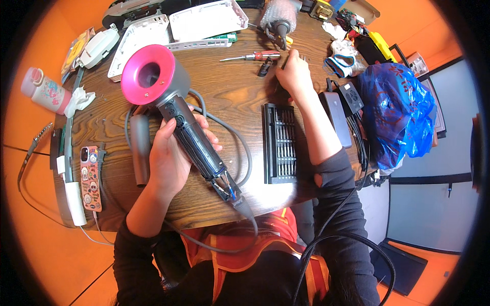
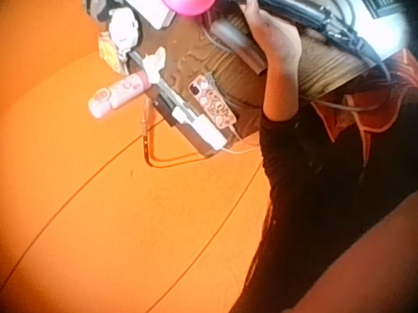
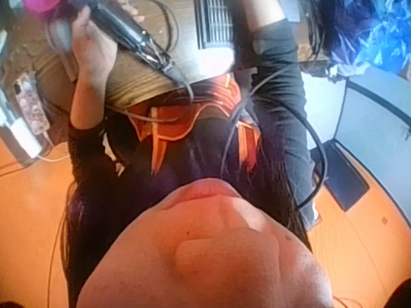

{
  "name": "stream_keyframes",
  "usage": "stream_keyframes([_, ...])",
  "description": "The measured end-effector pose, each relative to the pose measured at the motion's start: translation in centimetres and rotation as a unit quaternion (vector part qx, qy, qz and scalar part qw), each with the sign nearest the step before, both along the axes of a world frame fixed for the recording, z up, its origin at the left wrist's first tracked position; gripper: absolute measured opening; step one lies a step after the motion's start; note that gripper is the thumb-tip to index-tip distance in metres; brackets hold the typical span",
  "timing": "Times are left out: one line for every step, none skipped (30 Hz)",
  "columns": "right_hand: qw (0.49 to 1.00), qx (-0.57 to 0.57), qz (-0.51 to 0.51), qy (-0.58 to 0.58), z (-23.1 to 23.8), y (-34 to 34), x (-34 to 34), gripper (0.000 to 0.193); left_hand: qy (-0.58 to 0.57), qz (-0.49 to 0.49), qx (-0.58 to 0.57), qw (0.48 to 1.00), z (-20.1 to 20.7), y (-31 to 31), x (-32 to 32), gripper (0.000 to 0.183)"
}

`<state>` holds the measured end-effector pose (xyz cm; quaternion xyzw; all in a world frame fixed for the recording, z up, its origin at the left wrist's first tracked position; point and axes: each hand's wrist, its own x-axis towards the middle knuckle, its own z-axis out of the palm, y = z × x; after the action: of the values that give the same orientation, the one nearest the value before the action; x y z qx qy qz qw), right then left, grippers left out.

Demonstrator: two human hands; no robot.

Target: The person uses a screwdriver to pry open the casing of a hair dryer, removes the outer shell, and exposes the internal components. They then use a yellow-handled screwdriver to unscrew parts of the internal assembly.

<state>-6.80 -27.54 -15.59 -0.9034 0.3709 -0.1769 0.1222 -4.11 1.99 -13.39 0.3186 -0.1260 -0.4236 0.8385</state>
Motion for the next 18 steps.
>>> stream_keyframes([1.0,0.003,-0.001,0.005,0.1,0.1,0.0,0.042,-0.006,0.001,0.004,1.0,0.0,0.0,0.0,0.035])
stream_keyframes([1.0,0.004,0.0,0.017,0.2,0.2,0.0,0.043,-0.012,0.001,0.007,1.0,0.1,0.0,0.0,0.034])
stream_keyframes([1.0,0.006,0.002,0.028,0.4,0.4,0.0,0.044,-0.016,0.003,0.01,1.0,0.2,0.0,0.0,0.034])
stream_keyframes([1.0,0.0,-0.012,0.024,0.7,0.6,0.0,0.04,-0.021,0.004,0.01,1.0,0.2,0.0,0.0,0.034])
stream_keyframes([1.0,-0.014,-0.011,0.013,0.9,0.8,-0.1,0.037,-0.025,0.005,0.011,1.0,0.2,0.0,0.0,0.034])
stream_keyframes([1.0,-0.028,-0.009,0.004,1.2,0.9,-0.3,0.033,-0.023,0.005,0.008,1.0,0.2,0.0,0.0,0.034])
stream_keyframes([0.999,-0.034,-0.011,0.006,1.5,1.0,-0.3,0.03,-0.021,0.003,0.006,1.0,0.2,0.0,0.0,0.034])
stream_keyframes([0.998,-0.062,0.013,-0.014,1.8,0.9,-0.6,0.015,-0.018,0.002,0.005,1.0,0.2,0.0,0.0,0.034])
stream_keyframes([0.997,-0.067,0.009,-0.037,2.0,0.9,-0.5,0.012,-0.017,0.001,0.0,1.0,0.2,0.0,0.0,0.034])
stream_keyframes([0.994,-0.069,0.061,-0.059,2.2,0.6,-0.5,0.012,-0.011,0.001,-0.003,1.0,0.1,0.0,0.1,0.034])
stream_keyframes([0.988,-0.069,0.113,-0.085,2.3,0.5,-0.4,0.011,-0.011,0.001,-0.004,1.0,0.1,0.0,0.1,0.034])
stream_keyframes([0.975,-0.088,0.183,-0.088,2.3,0.2,-0.3,0.012,-0.011,0.002,-0.004,1.0,0.0,0.0,0.1,0.034])
stream_keyframes([0.97,-0.083,0.212,-0.081,2.1,0.1,0.0,0.013,-0.013,0.002,-0.005,1.0,0.0,0.0,0.2,0.034])
stream_keyframes([0.962,-0.085,0.246,-0.086,1.8,-0.1,0.3,0.015,-0.01,0.004,-0.01,1.0,0.0,0.0,0.2,0.033])
stream_keyframes([0.952,-0.082,0.282,-0.084,1.5,-0.2,0.5,0.018,-0.007,0.0,-0.016,1.0,-0.1,0.1,0.2,0.032])
stream_keyframes([0.953,-0.061,0.29,-0.062,1.2,-0.2,0.6,0.026,-0.008,-0.002,-0.017,1.0,-0.1,0.1,0.3,0.032])
stream_keyframes([0.954,-0.074,0.283,-0.067,0.9,-0.2,0.7,0.028,-0.008,-0.007,-0.022,1.0,-0.1,0.1,0.3,0.032])
stream_keyframes([0.954,-0.088,0.279,-0.071,0.6,0.0,0.7,0.03,-0.008,-0.003,-0.02,1.0,-0.1,0.1,0.3,0.032])
